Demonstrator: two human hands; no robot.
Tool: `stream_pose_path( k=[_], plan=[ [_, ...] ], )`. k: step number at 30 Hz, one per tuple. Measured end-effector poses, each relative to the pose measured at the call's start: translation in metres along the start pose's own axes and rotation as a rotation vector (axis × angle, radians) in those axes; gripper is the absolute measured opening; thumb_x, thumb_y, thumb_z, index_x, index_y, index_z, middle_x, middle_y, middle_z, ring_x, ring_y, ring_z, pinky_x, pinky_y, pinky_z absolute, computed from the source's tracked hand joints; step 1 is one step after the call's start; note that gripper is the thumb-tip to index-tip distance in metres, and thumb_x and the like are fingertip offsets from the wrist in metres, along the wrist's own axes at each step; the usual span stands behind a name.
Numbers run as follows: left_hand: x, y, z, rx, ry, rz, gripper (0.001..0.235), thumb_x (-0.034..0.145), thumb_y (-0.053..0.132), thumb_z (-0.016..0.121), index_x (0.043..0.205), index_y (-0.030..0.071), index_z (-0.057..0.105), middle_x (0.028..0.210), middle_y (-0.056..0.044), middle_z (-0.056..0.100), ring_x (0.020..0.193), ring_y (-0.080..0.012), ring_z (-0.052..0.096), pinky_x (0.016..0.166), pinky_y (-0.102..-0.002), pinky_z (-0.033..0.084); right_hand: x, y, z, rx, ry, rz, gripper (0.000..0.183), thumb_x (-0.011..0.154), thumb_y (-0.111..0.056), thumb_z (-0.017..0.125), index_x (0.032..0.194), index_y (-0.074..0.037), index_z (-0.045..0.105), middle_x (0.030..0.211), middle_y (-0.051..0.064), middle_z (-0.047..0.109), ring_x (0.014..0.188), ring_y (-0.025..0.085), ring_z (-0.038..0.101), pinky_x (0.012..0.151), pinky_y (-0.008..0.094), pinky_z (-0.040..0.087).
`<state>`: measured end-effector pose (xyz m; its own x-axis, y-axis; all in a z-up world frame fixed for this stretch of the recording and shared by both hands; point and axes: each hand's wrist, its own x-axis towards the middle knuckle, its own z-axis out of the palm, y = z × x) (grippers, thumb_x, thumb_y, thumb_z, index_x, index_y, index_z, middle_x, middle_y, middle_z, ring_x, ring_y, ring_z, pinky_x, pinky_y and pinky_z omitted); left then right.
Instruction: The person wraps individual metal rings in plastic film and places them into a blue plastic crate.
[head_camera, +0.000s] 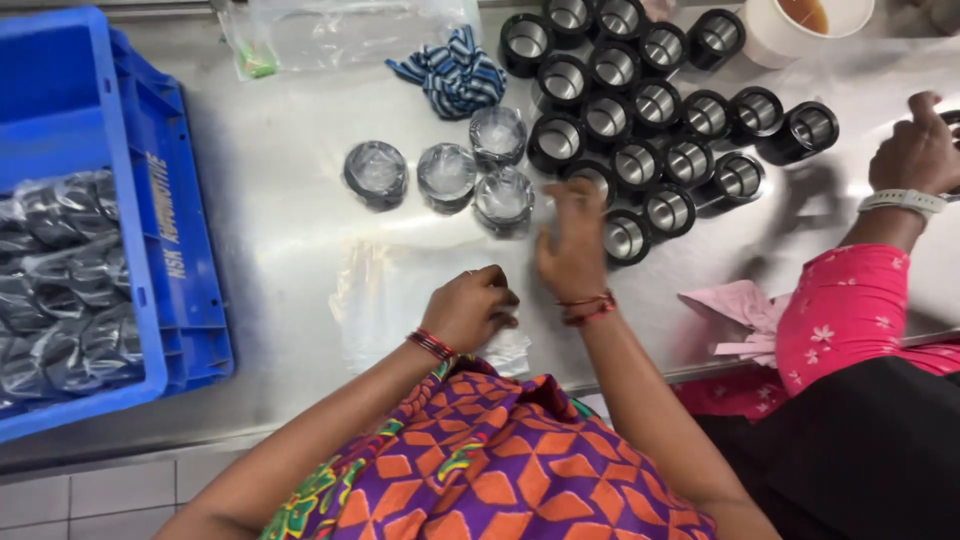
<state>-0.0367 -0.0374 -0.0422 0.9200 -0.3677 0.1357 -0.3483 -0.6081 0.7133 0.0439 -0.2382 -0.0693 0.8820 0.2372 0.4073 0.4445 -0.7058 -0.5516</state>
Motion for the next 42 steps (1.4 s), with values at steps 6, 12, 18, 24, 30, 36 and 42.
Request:
stream_pose_path(
  k=[6, 12, 18, 24, 30, 36, 42],
  plan=[
    [0.013, -0.005, 0.002, 0.022, 0.030, -0.137, 0.007, 0.083, 0.020, 0.078, 0.080, 0.014, 0.079, 0.092, -0.003, 0.069, 0.088, -0.0265, 0.068, 0.075, -0.040, 0.054, 0.006, -0.013, -0.081, -0.526, -0.154, 0.430, 0.083, 0.056, -0.044, 0.097, 0.126, -0.012, 0.066, 0.125, 0.020, 0.046, 0.114, 0.044, 0.045, 0.087, 0.057, 0.041],
    [0.000, -0.028, 0.005, -0.429, 0.043, -0.245, 0.010, 0.086, 0.012, 0.081, 0.089, 0.005, 0.075, 0.097, -0.005, 0.076, 0.079, -0.0166, 0.073, 0.071, -0.030, 0.058, -0.059, 0.021, -0.074, -0.291, -0.211, 0.230, 0.087, 0.054, -0.039, 0.097, 0.127, -0.006, 0.062, 0.122, 0.019, 0.055, 0.114, 0.041, 0.052, 0.097, 0.050, 0.045],
    [-0.003, -0.039, 0.010, -0.656, 0.068, -0.294, 0.011, 0.084, 0.008, 0.079, 0.091, 0.004, 0.072, 0.119, -0.002, 0.075, 0.100, -0.0143, 0.075, 0.081, -0.029, 0.063, -0.046, 0.018, -0.063, 0.407, -0.486, 0.285, 0.085, 0.057, -0.031, 0.095, 0.130, -0.006, 0.057, 0.117, 0.015, 0.066, 0.109, 0.027, 0.064, 0.090, 0.038, 0.054],
    [0.001, -0.037, -0.010, -0.644, 0.062, 0.162, 0.007, 0.093, 0.006, 0.076, 0.093, 0.004, 0.069, 0.134, -0.010, 0.072, 0.142, -0.0309, 0.052, 0.117, -0.046, 0.041, -0.024, 0.016, -0.043, 0.755, -0.704, 0.845, 0.056, 0.087, -0.026, 0.077, 0.130, -0.006, 0.048, 0.100, 0.021, 0.074, 0.084, 0.026, 0.068, 0.071, 0.034, 0.055],
    [0.030, 0.017, -0.070, -0.463, 0.107, 0.403, 0.009, 0.092, 0.013, 0.075, 0.098, 0.008, 0.070, 0.113, -0.003, 0.078, 0.130, -0.0280, 0.064, 0.109, -0.042, 0.049, -0.036, 0.034, -0.019, 0.882, -0.732, 0.397, 0.061, 0.082, -0.003, 0.075, 0.137, -0.004, 0.047, 0.122, 0.007, 0.062, 0.110, 0.015, 0.061, 0.086, 0.030, 0.057],
    [0.010, 0.006, -0.077, -0.603, 0.133, 0.050, 0.009, 0.095, 0.012, 0.075, 0.098, 0.006, 0.070, 0.092, -0.001, 0.075, 0.087, -0.0162, 0.071, 0.080, -0.035, 0.057, -0.025, -0.042, 0.015, 0.400, -0.272, -0.217, 0.058, 0.072, -0.009, 0.080, 0.124, 0.000, 0.055, 0.119, 0.019, 0.063, 0.110, 0.036, 0.060, 0.091, 0.041, 0.050],
    [0.000, -0.014, -0.068, -0.313, -0.023, -0.188, 0.065, 0.062, 0.023, 0.089, 0.117, 0.007, 0.061, 0.094, -0.007, 0.063, 0.073, -0.0235, 0.067, 0.069, -0.037, 0.056, -0.032, -0.025, 0.037, 0.331, -0.111, -0.024, 0.025, 0.084, -0.017, 0.071, 0.102, -0.001, 0.063, 0.099, 0.014, 0.065, 0.094, 0.033, 0.066, 0.082, 0.038, 0.050]
  ],
)
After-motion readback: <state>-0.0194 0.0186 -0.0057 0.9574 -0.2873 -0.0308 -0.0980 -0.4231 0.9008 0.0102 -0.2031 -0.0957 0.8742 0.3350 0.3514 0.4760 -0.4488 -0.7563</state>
